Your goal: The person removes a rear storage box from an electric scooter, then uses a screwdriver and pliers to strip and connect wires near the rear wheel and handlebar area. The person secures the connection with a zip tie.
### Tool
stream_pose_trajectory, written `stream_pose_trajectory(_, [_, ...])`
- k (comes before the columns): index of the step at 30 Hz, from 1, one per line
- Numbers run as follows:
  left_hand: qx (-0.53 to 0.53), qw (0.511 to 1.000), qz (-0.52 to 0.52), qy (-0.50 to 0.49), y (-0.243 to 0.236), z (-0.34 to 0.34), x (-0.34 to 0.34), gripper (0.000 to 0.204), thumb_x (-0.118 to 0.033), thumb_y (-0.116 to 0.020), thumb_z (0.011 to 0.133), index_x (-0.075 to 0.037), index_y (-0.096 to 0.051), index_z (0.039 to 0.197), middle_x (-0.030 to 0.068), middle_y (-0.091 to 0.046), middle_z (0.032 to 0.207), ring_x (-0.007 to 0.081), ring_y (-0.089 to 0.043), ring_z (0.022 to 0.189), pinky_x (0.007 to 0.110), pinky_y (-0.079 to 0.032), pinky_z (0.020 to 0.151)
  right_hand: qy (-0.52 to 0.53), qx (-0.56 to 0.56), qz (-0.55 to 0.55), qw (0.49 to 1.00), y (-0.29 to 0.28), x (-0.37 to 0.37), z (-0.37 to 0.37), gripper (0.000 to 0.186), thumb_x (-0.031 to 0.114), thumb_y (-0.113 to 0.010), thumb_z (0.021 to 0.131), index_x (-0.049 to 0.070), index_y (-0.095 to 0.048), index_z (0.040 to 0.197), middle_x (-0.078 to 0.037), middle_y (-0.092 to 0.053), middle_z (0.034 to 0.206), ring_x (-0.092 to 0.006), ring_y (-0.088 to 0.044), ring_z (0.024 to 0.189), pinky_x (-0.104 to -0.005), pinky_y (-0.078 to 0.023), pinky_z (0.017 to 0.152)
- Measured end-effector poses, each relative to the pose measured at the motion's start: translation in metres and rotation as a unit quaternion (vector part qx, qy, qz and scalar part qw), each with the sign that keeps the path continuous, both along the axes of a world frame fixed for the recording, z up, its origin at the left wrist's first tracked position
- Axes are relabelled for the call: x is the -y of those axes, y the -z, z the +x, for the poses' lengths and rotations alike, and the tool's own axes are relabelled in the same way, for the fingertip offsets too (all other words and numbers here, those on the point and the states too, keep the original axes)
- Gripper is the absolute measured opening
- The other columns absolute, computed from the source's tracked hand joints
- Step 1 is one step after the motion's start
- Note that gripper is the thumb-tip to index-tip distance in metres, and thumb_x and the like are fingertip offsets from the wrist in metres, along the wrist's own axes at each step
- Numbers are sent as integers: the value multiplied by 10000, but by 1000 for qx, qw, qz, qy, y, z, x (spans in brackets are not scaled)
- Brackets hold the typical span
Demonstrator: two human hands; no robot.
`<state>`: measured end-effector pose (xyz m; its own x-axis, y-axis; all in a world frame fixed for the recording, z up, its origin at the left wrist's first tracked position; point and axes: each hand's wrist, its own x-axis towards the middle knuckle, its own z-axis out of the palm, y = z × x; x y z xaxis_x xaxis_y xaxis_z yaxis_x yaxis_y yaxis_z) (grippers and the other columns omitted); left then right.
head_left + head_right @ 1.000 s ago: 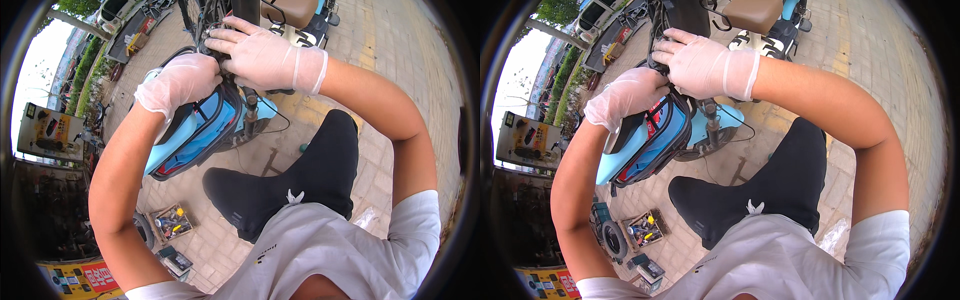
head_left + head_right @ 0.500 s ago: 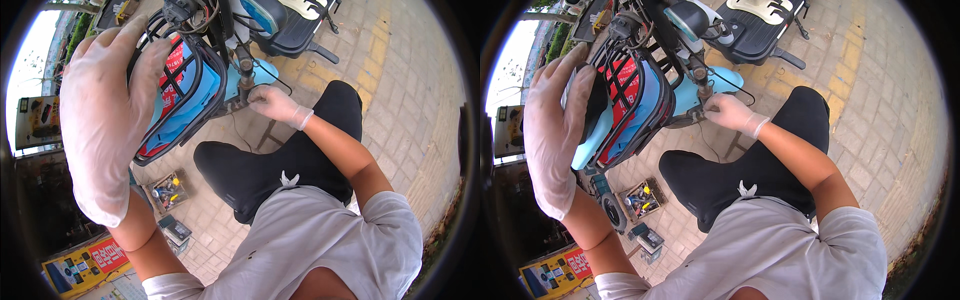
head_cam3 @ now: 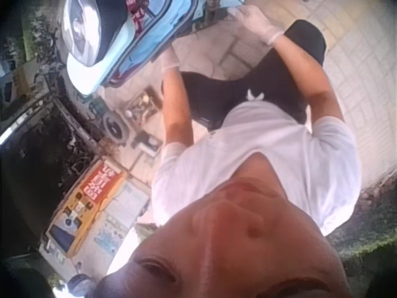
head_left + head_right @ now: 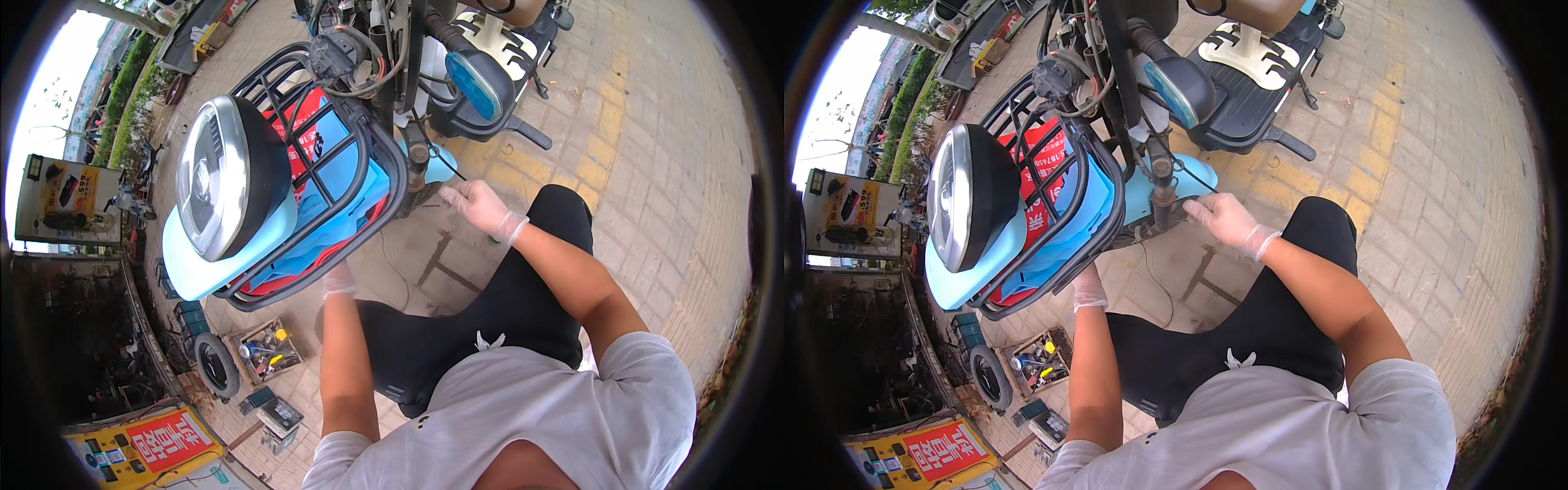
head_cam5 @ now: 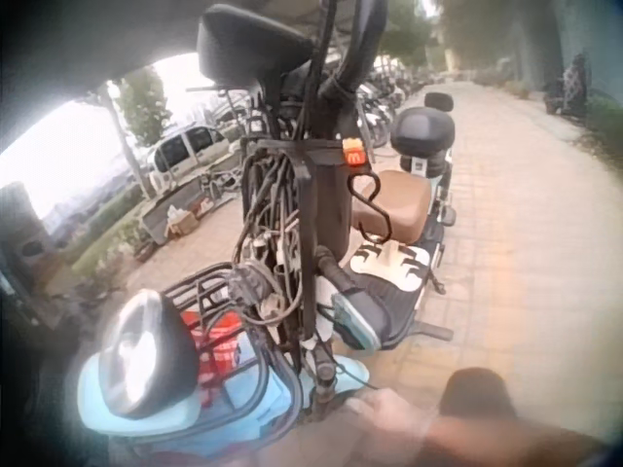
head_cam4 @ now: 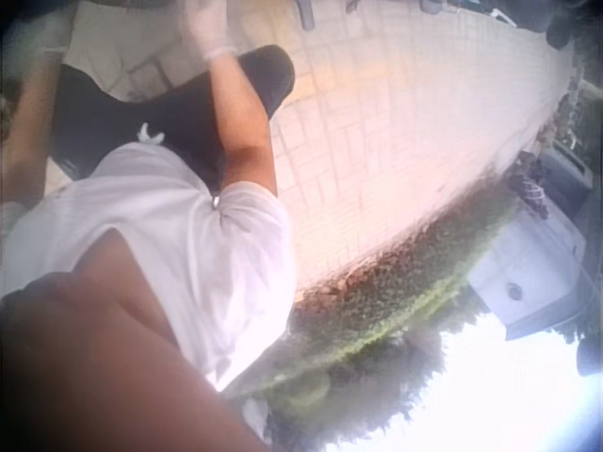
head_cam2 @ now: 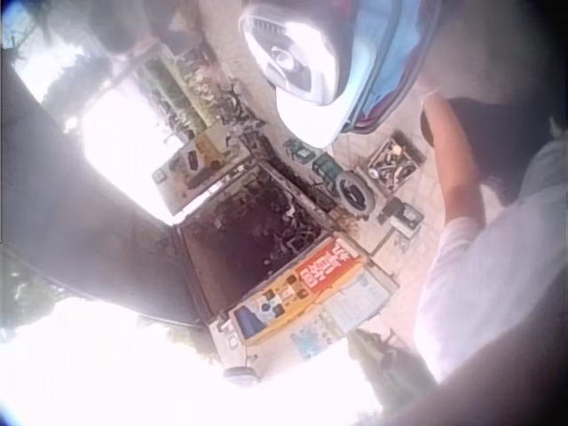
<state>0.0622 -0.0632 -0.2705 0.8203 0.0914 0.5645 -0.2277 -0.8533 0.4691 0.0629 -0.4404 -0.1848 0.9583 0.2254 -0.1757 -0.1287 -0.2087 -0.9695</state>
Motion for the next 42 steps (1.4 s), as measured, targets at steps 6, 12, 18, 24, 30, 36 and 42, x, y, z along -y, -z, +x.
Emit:
stream_pose_trajectory(6, [6,997,-61,-41,36,7,-1,205,-116,-639,967,36,-650,1104,122,-684,1115,228,-618,974,360,-491,864,171,12,-102,980,-24,68,20,530,483,-613,961,-37,-714,957,-85,-669,805,-157,-598,780,-337,-503,748])
stream_pose_trajectory(12, [-10,991,-134,-15,41,-15,17,183,-119,-629,974,26,-649,1085,124,-688,1079,245,-625,933,362,-503,845,75,-61,-214,972,-73,67,27,480,436,-635,941,-24,-710,1056,-87,-682,876,-161,-618,818,-323,-509,778])
stream_pose_trajectory(18, [-36,976,-212,25,17,-2,41,186,-137,-616,986,16,-652,1085,108,-696,1018,246,-638,885,353,-520,839,35,7,-288,957,-82,44,78,450,389,-647,925,-21,-704,1100,-90,-683,845,-176,-634,771,-317,-514,734])
stream_pose_trajectory(24, [-158,914,-369,48,-3,0,51,186,-161,-601,1000,-1,-657,1076,85,-701,929,218,-643,799,336,-532,803,-1,21,-144,989,-43,26,98,429,351,-626,901,-16,-708,1109,-174,-730,995,-290,-687,953,-354,-506,881])
stream_pose_trajectory(30, [-217,813,-534,-83,-76,-56,82,321,-300,-568,1030,-8,-639,1144,80,-666,798,144,-578,652,290,-475,661,-54,124,-130,982,-38,18,126,357,245,-612,856,-30,-694,1068,-193,-707,946,-286,-668,891,-365,-517,819])
stream_pose_trajectory(36, [-290,830,-473,-57,-143,-108,171,382,-274,-446,1069,33,-608,1227,72,-666,773,144,-600,680,296,-488,714,-135,157,34,978,-39,39,96,377,274,-618,898,-56,-693,1066,-182,-715,907,-258,-669,854,-358,-511,807])
stream_pose_trajectory(42, [-497,760,-414,63,-136,-123,300,356,-255,-441,1075,25,-599,1227,71,-663,874,140,-611,783,304,-508,784,-221,43,56,973,-58,79,86,446,366,-663,899,-63,-720,1006,-84,-696,843,-120,-610,803,-302,-495,761])
